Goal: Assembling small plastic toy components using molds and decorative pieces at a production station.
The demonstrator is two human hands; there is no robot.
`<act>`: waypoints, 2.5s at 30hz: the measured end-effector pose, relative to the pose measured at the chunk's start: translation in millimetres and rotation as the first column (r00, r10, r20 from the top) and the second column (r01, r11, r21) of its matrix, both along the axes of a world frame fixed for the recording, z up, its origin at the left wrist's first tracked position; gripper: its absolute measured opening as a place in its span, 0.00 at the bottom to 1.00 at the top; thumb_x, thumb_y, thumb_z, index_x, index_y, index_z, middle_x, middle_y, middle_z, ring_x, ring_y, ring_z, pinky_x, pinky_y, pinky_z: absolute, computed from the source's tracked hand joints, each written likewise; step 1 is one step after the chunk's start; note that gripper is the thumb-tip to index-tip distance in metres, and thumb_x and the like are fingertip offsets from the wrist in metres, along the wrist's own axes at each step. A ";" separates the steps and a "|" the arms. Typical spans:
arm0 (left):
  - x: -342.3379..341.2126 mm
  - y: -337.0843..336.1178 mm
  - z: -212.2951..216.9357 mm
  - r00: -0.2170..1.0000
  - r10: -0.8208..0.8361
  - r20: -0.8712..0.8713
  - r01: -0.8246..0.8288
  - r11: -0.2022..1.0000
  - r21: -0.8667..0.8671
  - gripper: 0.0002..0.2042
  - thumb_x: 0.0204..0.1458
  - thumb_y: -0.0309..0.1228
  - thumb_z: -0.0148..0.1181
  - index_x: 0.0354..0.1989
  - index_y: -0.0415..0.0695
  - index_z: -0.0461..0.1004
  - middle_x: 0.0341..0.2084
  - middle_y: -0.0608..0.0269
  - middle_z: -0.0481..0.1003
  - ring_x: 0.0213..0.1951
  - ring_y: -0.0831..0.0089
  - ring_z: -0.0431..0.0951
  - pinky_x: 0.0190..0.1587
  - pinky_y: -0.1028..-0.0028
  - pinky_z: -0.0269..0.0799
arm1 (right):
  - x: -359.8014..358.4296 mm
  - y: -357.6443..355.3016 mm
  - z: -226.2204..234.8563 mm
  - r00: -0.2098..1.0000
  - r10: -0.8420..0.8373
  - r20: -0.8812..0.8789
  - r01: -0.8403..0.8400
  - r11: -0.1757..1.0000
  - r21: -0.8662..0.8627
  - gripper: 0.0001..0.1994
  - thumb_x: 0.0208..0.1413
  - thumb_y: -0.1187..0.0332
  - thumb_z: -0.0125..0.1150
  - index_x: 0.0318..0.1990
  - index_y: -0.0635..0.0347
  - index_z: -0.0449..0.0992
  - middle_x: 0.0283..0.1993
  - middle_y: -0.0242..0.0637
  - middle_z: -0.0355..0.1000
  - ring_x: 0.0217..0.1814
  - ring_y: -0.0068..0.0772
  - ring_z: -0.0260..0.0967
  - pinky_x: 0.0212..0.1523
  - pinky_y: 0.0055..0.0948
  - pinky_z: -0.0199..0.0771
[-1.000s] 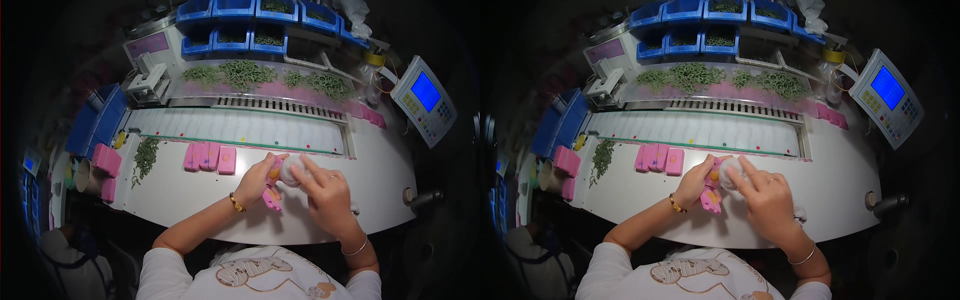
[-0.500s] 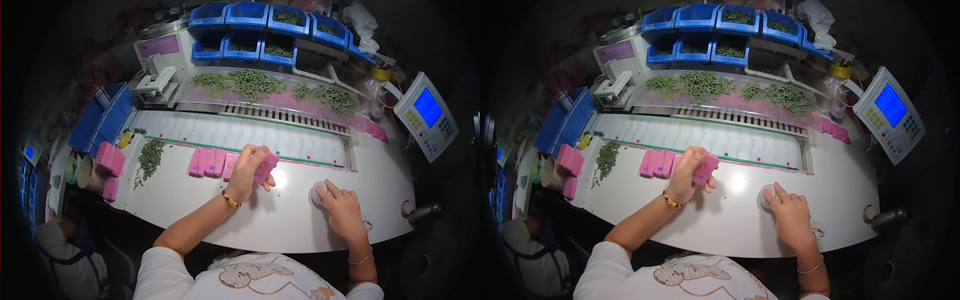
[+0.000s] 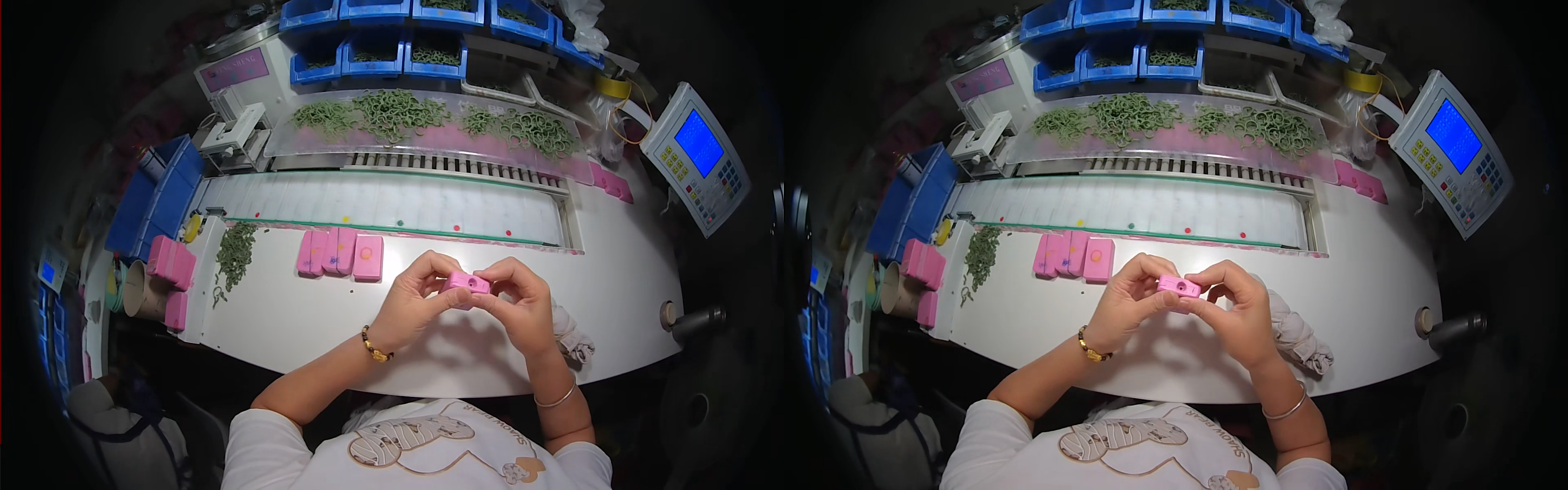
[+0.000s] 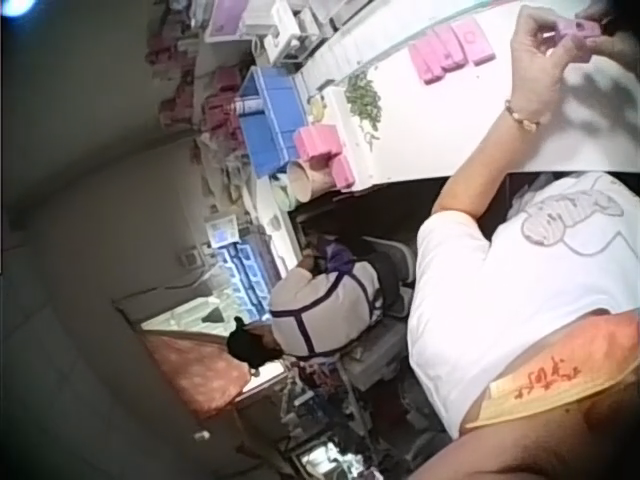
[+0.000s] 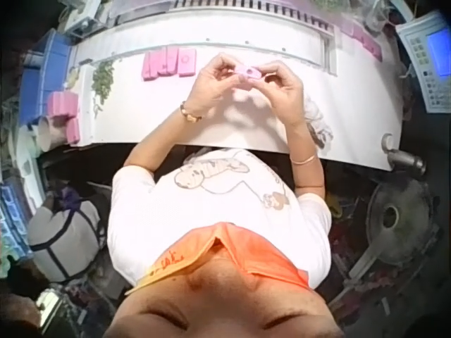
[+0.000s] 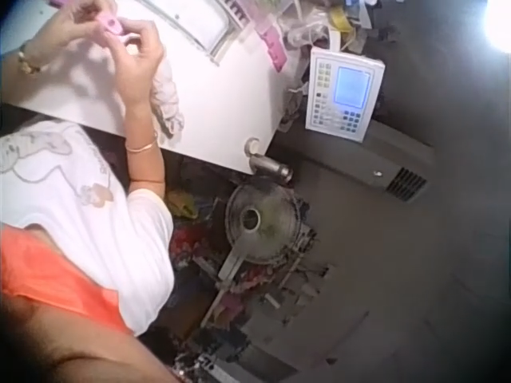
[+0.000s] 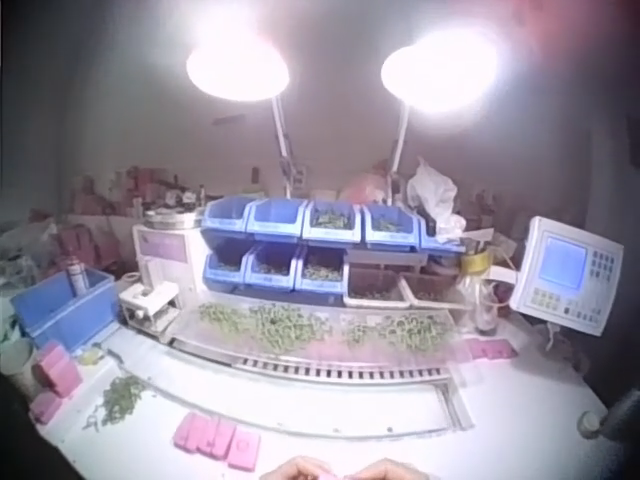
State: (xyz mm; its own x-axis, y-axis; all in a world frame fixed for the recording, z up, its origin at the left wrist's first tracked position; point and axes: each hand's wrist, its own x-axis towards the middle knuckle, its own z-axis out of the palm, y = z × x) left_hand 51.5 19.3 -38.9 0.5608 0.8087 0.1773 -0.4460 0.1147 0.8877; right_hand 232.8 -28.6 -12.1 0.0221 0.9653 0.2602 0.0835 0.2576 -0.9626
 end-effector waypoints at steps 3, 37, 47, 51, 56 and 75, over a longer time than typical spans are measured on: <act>-7.3 3.0 0.2 0.935 0.246 -0.254 -0.183 0.951 0.248 0.14 0.53 0.29 0.67 0.42 0.42 0.69 0.42 0.62 0.72 0.46 0.74 0.74 0.50 0.71 0.71 | -4.3 -1.9 6.4 0.950 -0.149 0.274 0.100 0.978 0.184 0.12 0.47 0.75 0.72 0.40 0.64 0.77 0.35 0.35 0.75 0.35 0.23 0.72 0.31 0.21 0.69; -109.4 117.4 -7.5 0.486 0.680 -0.549 -0.386 0.730 0.563 0.16 0.57 0.38 0.61 0.47 0.38 0.76 0.42 0.60 0.76 0.41 0.73 0.77 0.42 0.70 0.75 | -81.3 78.8 -41.6 0.763 0.012 0.646 -0.163 0.971 0.175 0.40 0.37 0.70 0.77 0.61 0.65 0.63 0.54 0.48 0.69 0.55 0.52 0.64 0.57 0.42 0.67; -49.4 38.7 9.4 0.954 -0.226 -0.199 0.209 0.972 -0.105 0.30 0.54 0.34 0.66 0.65 0.41 0.63 0.50 0.64 0.71 0.51 0.74 0.74 0.55 0.71 0.75 | -45.8 25.5 5.0 0.968 0.038 0.247 -0.096 0.969 0.228 0.37 0.42 0.68 0.75 0.62 0.61 0.65 0.60 0.41 0.67 0.59 0.39 0.65 0.53 0.37 0.70; -39.3 30.5 21.9 0.917 0.039 -0.397 0.079 0.958 0.276 0.40 0.45 0.25 0.71 0.69 0.46 0.59 0.56 0.61 0.62 0.59 0.67 0.68 0.62 0.64 0.70 | -38.9 20.9 -5.4 0.977 0.064 0.206 -0.078 0.995 0.061 0.31 0.44 0.70 0.73 0.58 0.62 0.69 0.56 0.40 0.70 0.55 0.36 0.68 0.50 0.35 0.72; -56.7 34.7 22.0 0.913 -0.062 -0.403 0.193 0.937 0.292 0.40 0.45 0.25 0.72 0.69 0.43 0.59 0.50 0.64 0.63 0.55 0.72 0.68 0.59 0.68 0.71 | -48.2 11.6 6.4 0.914 -0.069 0.399 -0.065 0.948 0.313 0.21 0.50 0.76 0.66 0.54 0.65 0.72 0.49 0.46 0.73 0.46 0.41 0.74 0.46 0.33 0.75; -15.3 2.2 8.4 0.992 0.054 0.116 -0.036 0.987 -0.155 0.22 0.57 0.51 0.60 0.45 0.45 0.64 0.47 0.62 0.67 0.47 0.72 0.74 0.52 0.68 0.71 | -29.0 18.2 12.1 0.978 0.170 -0.117 -0.176 0.984 -0.035 0.18 0.60 0.80 0.51 0.57 0.66 0.72 0.50 0.38 0.74 0.51 0.24 0.70 0.53 0.23 0.70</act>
State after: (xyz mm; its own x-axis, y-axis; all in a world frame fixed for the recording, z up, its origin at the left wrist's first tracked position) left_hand 36.2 21.4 -30.4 0.5054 0.8553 0.1138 -0.5552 0.2214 0.8017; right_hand 203.8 -10.4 0.0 -0.1195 0.9678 0.2217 -0.0684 0.2147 -0.9743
